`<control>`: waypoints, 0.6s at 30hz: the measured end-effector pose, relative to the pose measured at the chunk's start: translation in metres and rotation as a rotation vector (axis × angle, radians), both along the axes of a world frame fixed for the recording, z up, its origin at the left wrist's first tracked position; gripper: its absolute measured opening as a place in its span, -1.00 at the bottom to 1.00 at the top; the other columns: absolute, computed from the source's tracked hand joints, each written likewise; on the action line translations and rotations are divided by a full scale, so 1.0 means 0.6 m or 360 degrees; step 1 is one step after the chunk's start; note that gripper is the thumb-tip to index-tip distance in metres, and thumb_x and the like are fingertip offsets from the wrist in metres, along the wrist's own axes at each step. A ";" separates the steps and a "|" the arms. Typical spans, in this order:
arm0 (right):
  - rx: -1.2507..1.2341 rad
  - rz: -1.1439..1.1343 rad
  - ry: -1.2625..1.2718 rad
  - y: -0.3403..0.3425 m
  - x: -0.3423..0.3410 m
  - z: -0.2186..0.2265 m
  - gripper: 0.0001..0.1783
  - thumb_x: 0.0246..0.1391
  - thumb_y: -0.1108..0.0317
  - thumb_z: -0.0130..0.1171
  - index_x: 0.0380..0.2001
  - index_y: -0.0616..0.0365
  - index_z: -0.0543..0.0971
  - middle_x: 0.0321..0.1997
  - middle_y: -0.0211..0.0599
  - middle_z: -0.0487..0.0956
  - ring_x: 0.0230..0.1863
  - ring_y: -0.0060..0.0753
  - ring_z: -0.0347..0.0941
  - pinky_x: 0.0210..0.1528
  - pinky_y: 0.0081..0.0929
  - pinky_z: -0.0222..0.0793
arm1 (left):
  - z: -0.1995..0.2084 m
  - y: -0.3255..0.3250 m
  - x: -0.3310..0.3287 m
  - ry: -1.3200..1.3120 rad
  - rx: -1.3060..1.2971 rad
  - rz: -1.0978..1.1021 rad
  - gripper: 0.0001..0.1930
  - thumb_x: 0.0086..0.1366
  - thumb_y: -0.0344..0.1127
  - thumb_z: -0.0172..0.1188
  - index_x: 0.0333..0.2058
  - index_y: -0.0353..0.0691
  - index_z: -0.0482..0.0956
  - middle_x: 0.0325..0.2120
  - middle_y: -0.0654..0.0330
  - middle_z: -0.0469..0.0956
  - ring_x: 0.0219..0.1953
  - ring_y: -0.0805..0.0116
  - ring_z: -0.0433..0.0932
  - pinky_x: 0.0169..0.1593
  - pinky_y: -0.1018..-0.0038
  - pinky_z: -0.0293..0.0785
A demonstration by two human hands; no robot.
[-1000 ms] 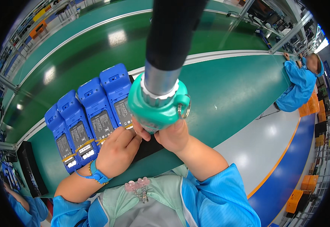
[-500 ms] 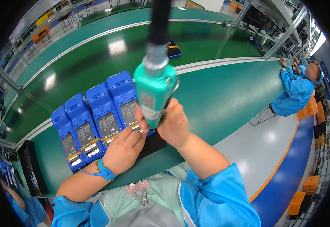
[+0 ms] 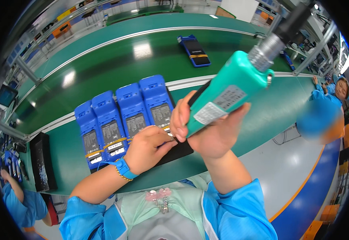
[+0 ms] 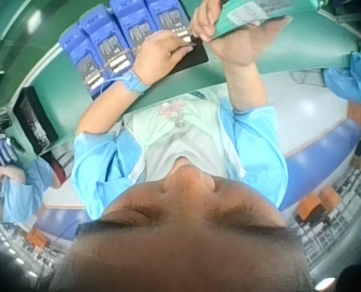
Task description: The person assembles blue electronic devices by driving screws into them with an electric screwdriver.
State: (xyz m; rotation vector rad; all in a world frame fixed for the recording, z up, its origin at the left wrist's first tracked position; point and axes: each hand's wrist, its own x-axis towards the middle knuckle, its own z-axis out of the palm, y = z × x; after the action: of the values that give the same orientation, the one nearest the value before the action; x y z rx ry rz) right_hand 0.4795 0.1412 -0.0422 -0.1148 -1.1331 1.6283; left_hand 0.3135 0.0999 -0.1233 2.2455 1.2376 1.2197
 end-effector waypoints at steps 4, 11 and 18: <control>-0.0063 0.0036 0.0132 -0.015 0.012 -0.001 0.06 -0.15 -0.77 -0.19 -0.33 0.21 0.40 -0.54 -0.31 0.37 -0.59 -0.42 0.27 -0.56 -0.40 0.17 | 0.017 -0.045 -0.046 0.0157 0.0046 0.0119 -0.88 0.06 -0.35 0.41 -0.42 -0.21 0.69 -0.48 0.17 0.58 -0.35 0.13 0.59 -0.25 0.25 0.54; 0.0281 -0.0028 -0.0204 0.003 0.049 -0.003 -0.18 0.11 -0.56 -0.16 -0.47 0.11 0.31 -0.63 -0.40 0.32 -0.69 -0.52 0.21 -0.60 -0.50 0.13 | 0.056 -0.190 -0.304 0.0311 0.0148 0.1697 -0.87 0.25 -0.45 0.22 -0.28 -0.19 0.73 -0.35 0.07 0.66 -0.31 0.15 0.64 -0.23 0.31 0.56; 0.0258 0.0022 -0.0236 0.006 0.036 -0.003 -0.18 0.10 -0.57 -0.14 -0.47 0.12 0.31 -0.61 -0.38 0.33 -0.65 -0.50 0.24 -0.54 -0.49 0.18 | 0.022 -0.341 -0.542 0.0527 -0.0373 0.2783 -0.76 0.21 -0.32 0.25 -0.17 -0.23 0.70 -0.29 -0.04 0.68 -0.25 0.00 0.67 -0.09 0.22 0.55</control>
State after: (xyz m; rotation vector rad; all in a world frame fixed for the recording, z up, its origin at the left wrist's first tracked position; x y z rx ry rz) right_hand 0.5010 0.1447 -0.0443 -0.1241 -1.3775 1.5536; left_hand -0.0114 -0.1047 -0.1103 0.7497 3.3930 0.8133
